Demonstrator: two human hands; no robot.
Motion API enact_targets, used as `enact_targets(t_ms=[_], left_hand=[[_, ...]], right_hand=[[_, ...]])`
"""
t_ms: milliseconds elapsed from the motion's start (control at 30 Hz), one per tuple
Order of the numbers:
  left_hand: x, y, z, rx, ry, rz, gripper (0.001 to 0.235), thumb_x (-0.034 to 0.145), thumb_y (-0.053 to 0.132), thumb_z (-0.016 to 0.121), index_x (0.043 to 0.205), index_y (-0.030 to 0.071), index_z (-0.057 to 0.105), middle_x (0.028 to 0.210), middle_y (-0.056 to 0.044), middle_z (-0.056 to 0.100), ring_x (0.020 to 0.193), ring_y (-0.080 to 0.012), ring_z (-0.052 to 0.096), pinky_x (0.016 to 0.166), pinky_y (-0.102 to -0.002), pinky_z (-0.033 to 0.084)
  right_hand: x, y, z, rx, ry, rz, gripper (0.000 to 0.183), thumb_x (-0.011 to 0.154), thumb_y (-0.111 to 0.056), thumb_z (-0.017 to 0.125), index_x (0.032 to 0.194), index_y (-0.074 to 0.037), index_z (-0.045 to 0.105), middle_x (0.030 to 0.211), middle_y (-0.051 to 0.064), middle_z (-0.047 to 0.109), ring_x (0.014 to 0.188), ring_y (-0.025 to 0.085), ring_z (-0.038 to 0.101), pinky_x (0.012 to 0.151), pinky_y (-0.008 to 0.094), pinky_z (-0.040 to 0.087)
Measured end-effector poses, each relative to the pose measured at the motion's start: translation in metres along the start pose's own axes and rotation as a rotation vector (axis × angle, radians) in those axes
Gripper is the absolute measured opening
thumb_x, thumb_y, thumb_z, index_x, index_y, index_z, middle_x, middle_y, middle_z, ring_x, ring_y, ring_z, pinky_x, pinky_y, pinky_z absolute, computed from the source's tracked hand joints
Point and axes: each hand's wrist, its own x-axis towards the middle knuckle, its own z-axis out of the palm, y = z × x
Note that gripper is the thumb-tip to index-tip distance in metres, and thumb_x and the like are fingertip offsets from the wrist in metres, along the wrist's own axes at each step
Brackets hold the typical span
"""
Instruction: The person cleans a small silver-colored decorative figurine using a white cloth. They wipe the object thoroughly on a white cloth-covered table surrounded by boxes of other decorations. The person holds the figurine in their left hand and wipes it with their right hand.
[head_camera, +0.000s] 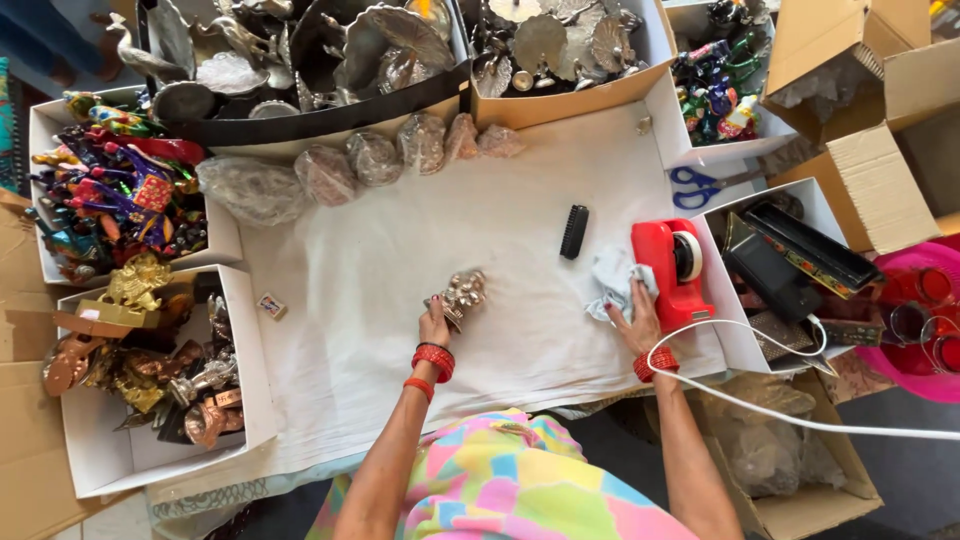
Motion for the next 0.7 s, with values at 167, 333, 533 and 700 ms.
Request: enact_targets(t_ms=[167, 333, 533, 700], left_hand=[[-0.020, -0.003, -0.004, -0.271, -0.206, 0.021, 0.065, 0.103, 0.061, 0.047, 0.118, 0.001, 0.066, 0.103, -0.005, 0.070, 0.093, -0.0162, 0.066, 0.084, -0.035, 0.057], [-0.064, 0.031, -0.012, -0.225, -0.304, -0.014, 0.061, 0.098, 0.059, 0.050, 0.125, 0.006, 0.062, 0.115, -0.006, 0.071, 0.103, -0.0154, 0.068, 0.093, -0.035, 0.055], [-0.049, -0.055, -0.046, -0.213, -0.393, -0.162, 0.045, 0.109, 0.038, 0.053, 0.116, -0.004, 0.065, 0.099, -0.015, 0.070, 0.083, -0.0229, 0.066, 0.073, -0.036, 0.058], [-0.061, -0.040, -0.055, -0.189, -0.402, -0.147, 0.028, 0.106, 0.018, 0.048, 0.114, -0.004, 0.064, 0.101, -0.013, 0.073, 0.086, -0.0206, 0.073, 0.077, -0.036, 0.063]], right_hand=[[-0.054, 0.004, 0.013, 0.256, 0.148, 0.168, 0.068, 0.094, -0.019, 0.065, 0.154, 0.003, 0.042, 0.144, 0.027, 0.053, 0.128, 0.037, 0.056, 0.108, 0.044, 0.047], [-0.096, -0.024, 0.024, 0.228, 0.390, 0.629, 0.045, 0.096, -0.017, 0.063, 0.137, -0.001, 0.061, 0.121, 0.018, 0.070, 0.109, 0.031, 0.070, 0.098, 0.043, 0.055], [-0.103, -0.033, 0.028, -0.158, 0.176, 0.315, 0.033, 0.083, -0.014, 0.078, 0.108, 0.003, 0.065, 0.099, 0.023, 0.065, 0.090, 0.041, 0.062, 0.078, 0.048, 0.050], [-0.155, -0.020, 0.015, -0.028, -0.086, 0.161, 0.010, 0.090, -0.011, 0.071, 0.097, -0.004, 0.067, 0.094, 0.016, 0.066, 0.089, 0.036, 0.066, 0.077, 0.045, 0.053]])
